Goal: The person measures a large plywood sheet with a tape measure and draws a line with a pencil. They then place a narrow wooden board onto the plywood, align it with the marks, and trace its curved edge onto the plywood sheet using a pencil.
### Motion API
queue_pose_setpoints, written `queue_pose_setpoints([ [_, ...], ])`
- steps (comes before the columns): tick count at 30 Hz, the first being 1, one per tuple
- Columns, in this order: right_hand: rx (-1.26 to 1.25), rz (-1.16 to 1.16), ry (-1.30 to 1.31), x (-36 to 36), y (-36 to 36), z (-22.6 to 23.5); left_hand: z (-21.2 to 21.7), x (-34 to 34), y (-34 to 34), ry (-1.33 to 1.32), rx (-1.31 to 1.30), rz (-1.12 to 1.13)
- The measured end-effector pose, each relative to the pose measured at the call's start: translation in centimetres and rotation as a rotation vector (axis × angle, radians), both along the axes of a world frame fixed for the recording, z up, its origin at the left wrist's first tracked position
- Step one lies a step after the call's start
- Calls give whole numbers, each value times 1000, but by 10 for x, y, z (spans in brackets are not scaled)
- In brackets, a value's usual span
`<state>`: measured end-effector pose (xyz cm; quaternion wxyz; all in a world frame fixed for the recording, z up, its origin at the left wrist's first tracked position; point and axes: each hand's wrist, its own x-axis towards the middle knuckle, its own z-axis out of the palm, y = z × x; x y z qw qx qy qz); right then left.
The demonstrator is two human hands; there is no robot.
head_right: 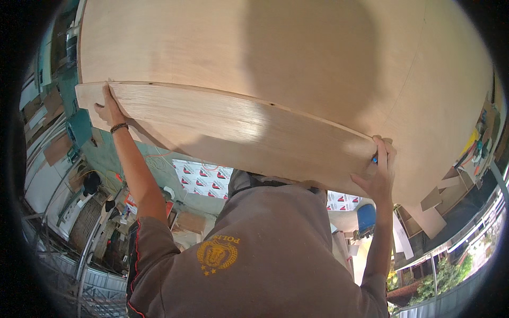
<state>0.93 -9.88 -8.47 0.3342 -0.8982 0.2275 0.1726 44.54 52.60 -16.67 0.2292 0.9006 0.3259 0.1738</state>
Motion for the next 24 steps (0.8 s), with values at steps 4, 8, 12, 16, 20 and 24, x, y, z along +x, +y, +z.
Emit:
queue_pose_setpoints([
  [4,-16,-3,-19,-3,1,-1,-1,0,1,22,-12,15],
  [8,-19,-18,-10,-2,2,-1,1,-1,1,29,-20,12],
  [12,-30,-6,8,-3,1,0,3,-3,-7,35,-69,21],
  [16,-42,16,-26,0,3,2,6,-3,-9,54,-58,36],
  [20,-33,38,-83,0,2,1,-1,0,3,9,-93,-5],
  [24,-52,60,-83,2,3,2,1,-1,-1,-2,-162,-7],
])
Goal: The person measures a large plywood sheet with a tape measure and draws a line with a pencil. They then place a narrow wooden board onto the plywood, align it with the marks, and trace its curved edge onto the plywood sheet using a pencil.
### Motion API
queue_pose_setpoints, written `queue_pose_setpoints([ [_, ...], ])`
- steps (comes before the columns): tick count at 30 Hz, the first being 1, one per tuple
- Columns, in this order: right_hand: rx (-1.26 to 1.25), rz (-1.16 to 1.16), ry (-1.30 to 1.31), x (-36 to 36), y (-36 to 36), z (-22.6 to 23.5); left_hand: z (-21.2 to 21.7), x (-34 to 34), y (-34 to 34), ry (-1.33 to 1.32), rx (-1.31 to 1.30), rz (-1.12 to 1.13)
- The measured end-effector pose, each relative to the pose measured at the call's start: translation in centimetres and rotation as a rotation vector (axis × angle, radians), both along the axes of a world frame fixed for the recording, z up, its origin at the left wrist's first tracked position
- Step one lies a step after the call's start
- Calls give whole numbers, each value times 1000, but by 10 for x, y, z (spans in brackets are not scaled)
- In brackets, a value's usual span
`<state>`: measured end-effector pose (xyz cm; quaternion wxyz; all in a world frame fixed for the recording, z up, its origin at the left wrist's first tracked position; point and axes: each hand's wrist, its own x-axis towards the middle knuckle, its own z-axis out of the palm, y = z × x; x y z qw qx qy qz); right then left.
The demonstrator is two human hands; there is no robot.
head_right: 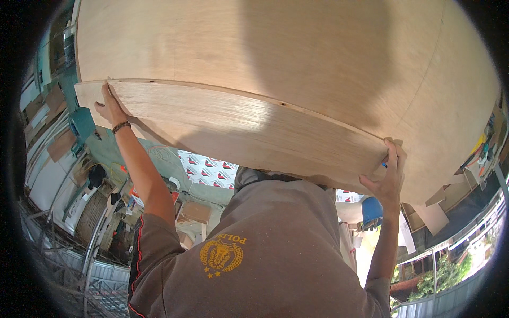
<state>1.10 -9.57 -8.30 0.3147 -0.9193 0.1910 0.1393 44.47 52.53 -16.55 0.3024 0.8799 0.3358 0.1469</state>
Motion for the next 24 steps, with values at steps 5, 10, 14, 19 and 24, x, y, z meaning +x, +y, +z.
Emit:
queue_pose_setpoints([
  [5,-30,9,17,1,1,3,-2,2,3,38,87,34],
  [10,-30,8,36,3,2,5,-2,1,0,39,84,20],
  [14,-23,-16,31,3,3,6,-1,1,0,26,74,27],
  [19,-24,-18,61,0,1,5,-5,2,6,19,88,24],
  [24,-26,-12,47,-1,1,4,-5,3,6,20,75,29],
])
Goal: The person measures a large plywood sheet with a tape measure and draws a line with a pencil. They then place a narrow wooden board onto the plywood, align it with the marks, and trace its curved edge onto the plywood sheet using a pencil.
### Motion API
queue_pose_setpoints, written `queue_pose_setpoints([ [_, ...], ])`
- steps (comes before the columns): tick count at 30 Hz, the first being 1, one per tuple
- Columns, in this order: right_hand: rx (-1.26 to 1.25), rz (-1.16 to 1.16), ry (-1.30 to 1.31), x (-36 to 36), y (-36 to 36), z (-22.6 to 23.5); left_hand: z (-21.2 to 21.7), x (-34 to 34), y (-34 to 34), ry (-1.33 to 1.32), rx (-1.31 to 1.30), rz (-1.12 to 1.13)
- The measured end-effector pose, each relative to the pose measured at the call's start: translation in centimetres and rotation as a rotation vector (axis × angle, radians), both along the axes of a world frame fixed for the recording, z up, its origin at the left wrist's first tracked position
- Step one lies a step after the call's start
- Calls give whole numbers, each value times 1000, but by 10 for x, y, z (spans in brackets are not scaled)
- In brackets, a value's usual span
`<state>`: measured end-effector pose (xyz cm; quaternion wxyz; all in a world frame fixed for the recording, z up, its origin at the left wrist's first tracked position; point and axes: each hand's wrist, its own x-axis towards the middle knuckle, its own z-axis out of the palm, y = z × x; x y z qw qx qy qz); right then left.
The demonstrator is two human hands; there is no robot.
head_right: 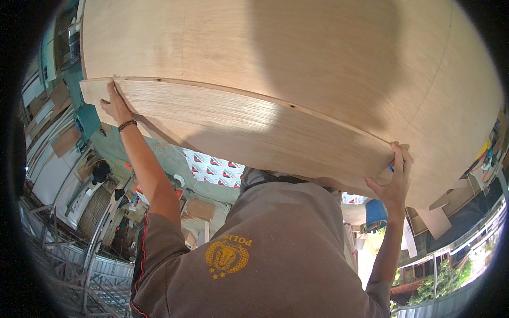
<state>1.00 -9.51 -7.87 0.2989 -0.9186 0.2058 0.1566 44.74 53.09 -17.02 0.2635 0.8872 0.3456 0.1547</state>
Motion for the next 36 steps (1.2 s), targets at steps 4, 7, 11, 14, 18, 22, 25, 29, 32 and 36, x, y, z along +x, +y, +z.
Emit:
queue_pose_setpoints([
  [4,15,16,-23,3,-1,1,-1,0,0,-25,-6,-28],
  [7,3,28,-17,2,-2,-1,11,-2,-15,-22,-76,-43],
  [11,-11,20,-20,2,-1,0,12,-4,-17,-25,-128,-60],
  [14,-16,22,-19,2,0,0,8,-1,-6,-23,-125,-73],
  [18,20,2,8,2,0,1,11,-4,-14,-11,-192,-56],
  [22,25,10,-9,2,-2,0,13,-3,-13,-15,-226,-58],
  [25,33,5,-12,5,-2,1,12,-1,-13,-10,-223,-53],
  [29,38,-19,17,6,-2,4,17,1,-18,-13,-240,-64],
  [32,18,-19,40,6,-4,4,23,-9,-16,-14,-205,-134],
  [36,85,-24,34,-12,-10,-5,-14,-6,34,31,202,-185],
])
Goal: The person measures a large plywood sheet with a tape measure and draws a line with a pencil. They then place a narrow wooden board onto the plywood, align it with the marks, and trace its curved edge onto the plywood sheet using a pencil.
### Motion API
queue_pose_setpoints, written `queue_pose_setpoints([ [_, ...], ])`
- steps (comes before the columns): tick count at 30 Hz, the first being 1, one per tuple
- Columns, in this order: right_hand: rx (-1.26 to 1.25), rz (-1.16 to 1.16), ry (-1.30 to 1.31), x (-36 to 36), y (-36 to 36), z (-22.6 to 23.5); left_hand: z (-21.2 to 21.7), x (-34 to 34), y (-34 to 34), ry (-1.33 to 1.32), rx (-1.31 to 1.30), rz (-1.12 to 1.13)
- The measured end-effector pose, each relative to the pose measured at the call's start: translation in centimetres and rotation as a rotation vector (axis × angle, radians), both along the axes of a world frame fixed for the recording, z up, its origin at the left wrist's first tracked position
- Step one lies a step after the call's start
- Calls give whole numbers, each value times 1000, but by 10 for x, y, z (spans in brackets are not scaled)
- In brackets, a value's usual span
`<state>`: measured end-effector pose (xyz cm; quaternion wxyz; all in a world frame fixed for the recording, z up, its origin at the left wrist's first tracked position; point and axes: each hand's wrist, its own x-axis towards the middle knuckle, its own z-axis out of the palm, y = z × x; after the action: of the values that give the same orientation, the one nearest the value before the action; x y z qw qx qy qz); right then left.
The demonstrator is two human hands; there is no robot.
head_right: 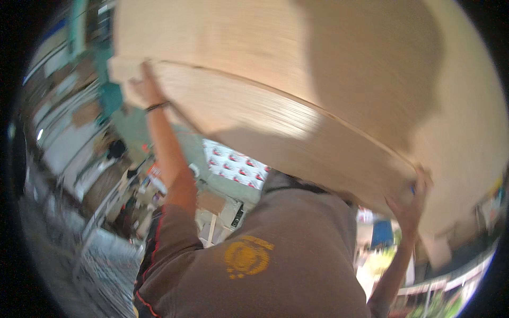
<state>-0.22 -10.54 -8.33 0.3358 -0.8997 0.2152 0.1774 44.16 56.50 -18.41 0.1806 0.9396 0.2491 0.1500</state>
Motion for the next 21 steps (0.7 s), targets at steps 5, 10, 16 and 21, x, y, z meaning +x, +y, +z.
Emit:
queue_pose_setpoints([
  [5,-80,33,59,-6,-2,-2,16,2,-53,-39,-59,165],
  [10,-41,40,25,-4,-1,-3,34,-5,-61,-18,-56,217],
  [16,-46,46,6,-1,1,-3,34,-3,-61,-20,-50,221],
  [21,-21,52,-15,3,-2,0,35,-3,-66,42,2,230],
])
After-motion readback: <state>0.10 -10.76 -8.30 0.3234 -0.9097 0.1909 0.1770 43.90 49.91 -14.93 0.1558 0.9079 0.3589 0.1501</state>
